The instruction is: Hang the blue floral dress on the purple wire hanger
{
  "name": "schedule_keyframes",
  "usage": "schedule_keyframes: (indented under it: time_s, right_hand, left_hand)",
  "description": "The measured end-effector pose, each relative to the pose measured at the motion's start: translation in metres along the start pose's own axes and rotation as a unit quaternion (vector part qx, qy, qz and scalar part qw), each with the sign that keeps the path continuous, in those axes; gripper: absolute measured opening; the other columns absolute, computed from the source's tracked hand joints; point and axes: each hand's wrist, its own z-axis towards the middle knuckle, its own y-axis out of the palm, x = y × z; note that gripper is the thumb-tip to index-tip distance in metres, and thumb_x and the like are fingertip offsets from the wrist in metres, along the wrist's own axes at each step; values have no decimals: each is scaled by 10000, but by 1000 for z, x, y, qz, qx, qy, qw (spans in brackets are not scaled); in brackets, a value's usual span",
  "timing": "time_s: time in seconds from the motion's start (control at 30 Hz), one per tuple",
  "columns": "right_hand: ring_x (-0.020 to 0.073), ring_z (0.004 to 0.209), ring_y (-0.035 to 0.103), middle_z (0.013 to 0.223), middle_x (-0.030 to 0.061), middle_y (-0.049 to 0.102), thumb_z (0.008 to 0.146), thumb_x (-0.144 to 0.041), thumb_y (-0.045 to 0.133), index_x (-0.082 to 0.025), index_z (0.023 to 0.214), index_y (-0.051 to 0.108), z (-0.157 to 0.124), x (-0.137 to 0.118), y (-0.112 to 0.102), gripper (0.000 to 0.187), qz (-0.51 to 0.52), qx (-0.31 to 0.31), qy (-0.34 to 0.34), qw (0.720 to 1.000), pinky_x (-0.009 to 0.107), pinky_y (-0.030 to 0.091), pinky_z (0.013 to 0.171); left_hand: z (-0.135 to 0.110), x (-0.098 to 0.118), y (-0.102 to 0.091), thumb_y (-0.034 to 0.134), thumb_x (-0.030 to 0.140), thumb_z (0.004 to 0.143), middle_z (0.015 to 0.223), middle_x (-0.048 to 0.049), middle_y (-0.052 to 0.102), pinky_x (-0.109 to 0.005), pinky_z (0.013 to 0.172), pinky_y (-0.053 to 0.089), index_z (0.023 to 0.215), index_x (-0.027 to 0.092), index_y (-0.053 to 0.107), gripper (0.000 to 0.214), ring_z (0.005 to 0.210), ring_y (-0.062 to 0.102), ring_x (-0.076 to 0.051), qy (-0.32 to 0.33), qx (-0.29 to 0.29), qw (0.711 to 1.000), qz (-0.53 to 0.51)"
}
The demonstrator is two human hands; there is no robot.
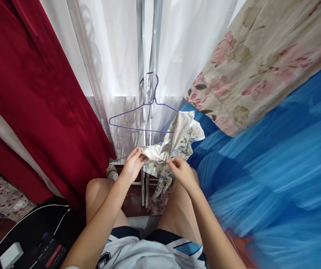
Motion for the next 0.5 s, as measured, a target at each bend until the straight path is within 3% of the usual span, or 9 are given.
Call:
schedule_keyframes:
  time_s: [0.07,0.13,0.17,0.27,0.37,0.4,0.5]
  right_hand:
    - [267,926,615,966,70,695,671,-411,822,-195,1016,712,-8,-12,5,422,-67,-71,-58,994,396,469,850]
    - [304,1138,559,1191,95,653,692,-393,817,-218,1223,646,-16,-29,11,585,-82,-148,-111,979,442,440,980]
    - [298,1146,557,1193,95,652,752,-385,774,-216,1236,636,-19,-38,14,531,-62,-177,-114,976,440,451,982]
    - [258,965,619,983,70,693,926,-395,580,-191,1118,674,-25,-59,15,295,33,-212,-50,975,401,523,865]
    - [269,929,626,906,52,695,894,-454,633,-195,1062,683,-27,-68,6,312,110,-216,6,970,416,532,870]
    - [276,952,624,928,51,698,867,-457,672,-203,1066,681,-28,-70,2,322,123,-224,21,966,424,527,894]
    - [274,949,623,956,48,698,829,-461,716,-211,1044,679,-33,-70,-10,332,109,-258,65,958,425,532,895]
  left_hand:
    - [-18,9,26,663,391,883,904,-51,619,-329,854,493,855,182,637,213,866,600,-181,57,-128,985,97]
    - [-33,18,46,635,400,911,919,-53,572,-312,854,481,868,186,686,224,885,574,-180,141,-220,937,233]
    - [-39,21,53,628,387,919,940,-58,556,-310,867,477,877,187,709,220,914,568,-185,180,-242,908,293]
    - [-44,25,59,614,355,929,1104,-84,540,-349,984,453,1084,226,718,226,1080,550,-225,265,-244,840,406]
    - [-26,21,52,605,285,922,1369,-98,485,-422,1133,346,1428,284,486,520,1298,455,-262,298,-218,805,464]
    - [-16,17,50,580,254,923,1442,-90,454,-444,1167,298,1446,291,456,538,1360,401,-268,296,-226,795,480]
    - [20,2,46,441,211,954,1486,-40,482,-447,1193,249,1266,276,610,361,1410,354,-251,257,-309,759,513]
